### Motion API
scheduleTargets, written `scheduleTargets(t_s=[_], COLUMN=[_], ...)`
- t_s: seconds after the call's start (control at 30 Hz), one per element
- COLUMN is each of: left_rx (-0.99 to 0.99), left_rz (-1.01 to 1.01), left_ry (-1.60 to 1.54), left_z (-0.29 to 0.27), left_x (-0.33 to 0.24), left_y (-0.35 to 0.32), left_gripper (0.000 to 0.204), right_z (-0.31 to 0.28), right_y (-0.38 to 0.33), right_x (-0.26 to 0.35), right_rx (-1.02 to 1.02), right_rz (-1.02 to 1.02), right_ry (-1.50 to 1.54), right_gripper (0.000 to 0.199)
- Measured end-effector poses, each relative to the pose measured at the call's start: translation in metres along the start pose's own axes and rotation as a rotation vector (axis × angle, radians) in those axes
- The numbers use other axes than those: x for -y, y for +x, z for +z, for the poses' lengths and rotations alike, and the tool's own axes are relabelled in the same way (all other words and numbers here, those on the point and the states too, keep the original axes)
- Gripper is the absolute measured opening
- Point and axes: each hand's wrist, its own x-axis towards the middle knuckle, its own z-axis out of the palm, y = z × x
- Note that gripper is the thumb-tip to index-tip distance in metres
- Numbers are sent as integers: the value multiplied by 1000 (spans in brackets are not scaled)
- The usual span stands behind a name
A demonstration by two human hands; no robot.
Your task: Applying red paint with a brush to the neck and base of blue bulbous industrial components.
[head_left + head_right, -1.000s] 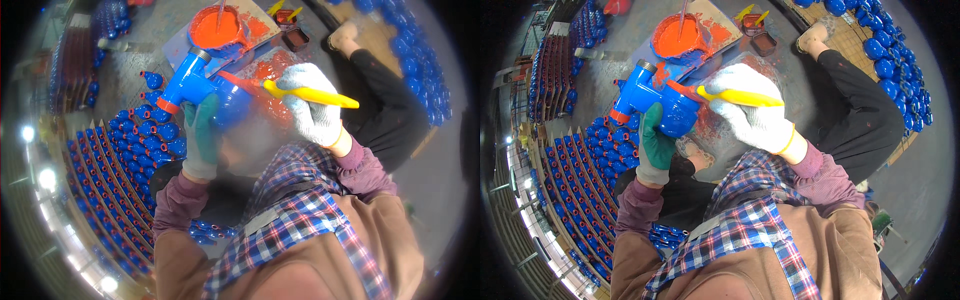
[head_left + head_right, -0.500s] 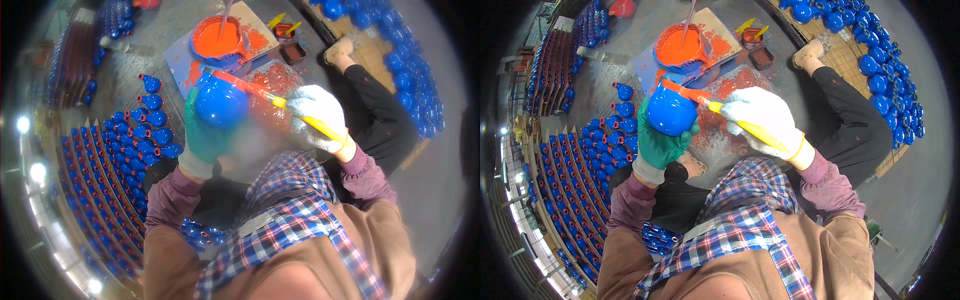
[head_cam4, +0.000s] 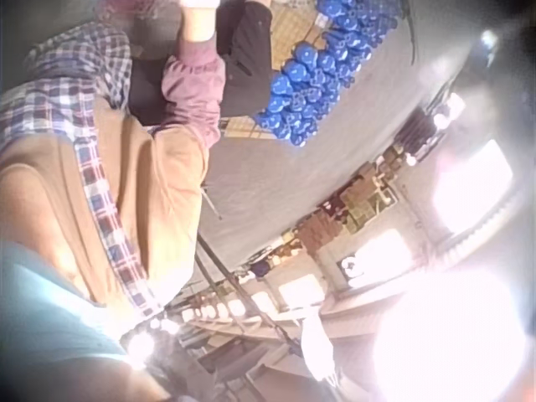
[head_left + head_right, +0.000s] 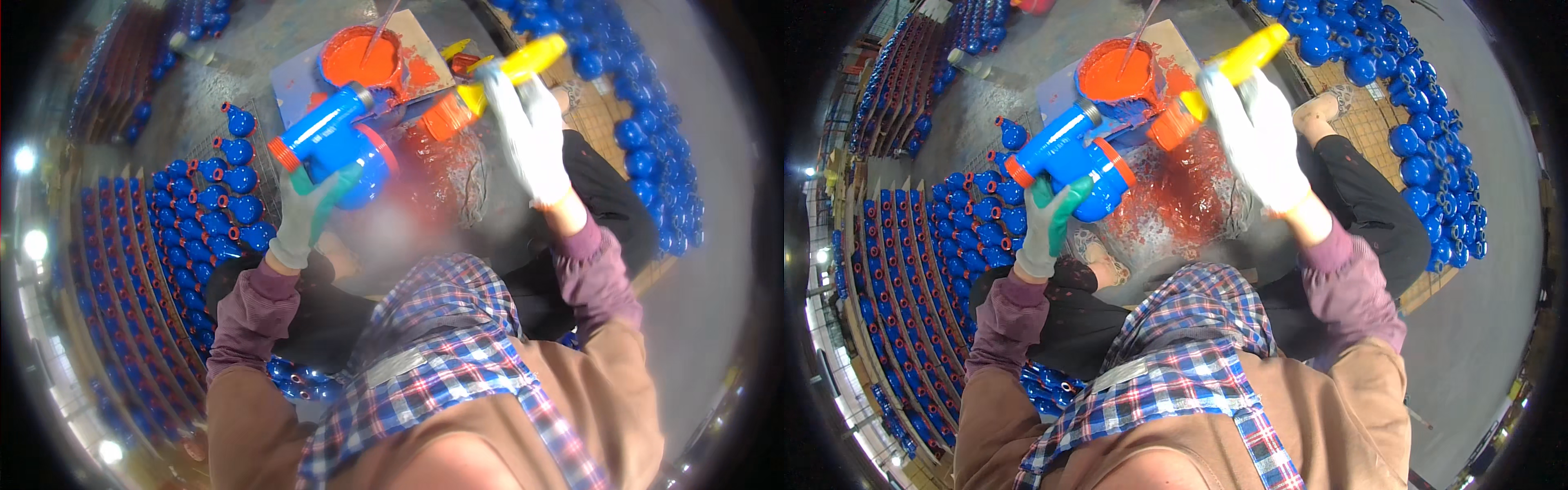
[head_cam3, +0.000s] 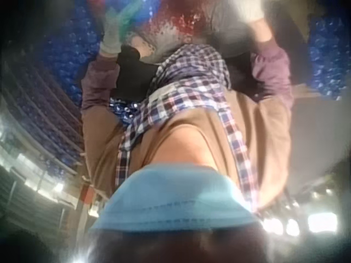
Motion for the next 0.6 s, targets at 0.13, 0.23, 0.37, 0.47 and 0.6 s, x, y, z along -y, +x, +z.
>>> scheduleTargets(t_s=[0.13,0.23,0.37,0.47,0.6], left_rx=[-25,20,120,130,160], left_rz=[412,697,776,816,787], left_ry=[435,863,1039,1047,1036], left_z=[5,15,14,13,13], left_x=[-2,-5,-9,-3,-7], left_y=[-4,-5,-7,-5,-5], left_gripper=[66,70,77,77,77], right_z=[8,21,27,28,23], right_y=[45,48,50,46,43], right_x=[-25,-33,-31,-31,-24], right_rx=[307,365,447,504,477], right_rz=[210,158,169,137,54], right_ry=[-47,-12,-109,-104,-72], right_gripper=[45,50,50,51,49])
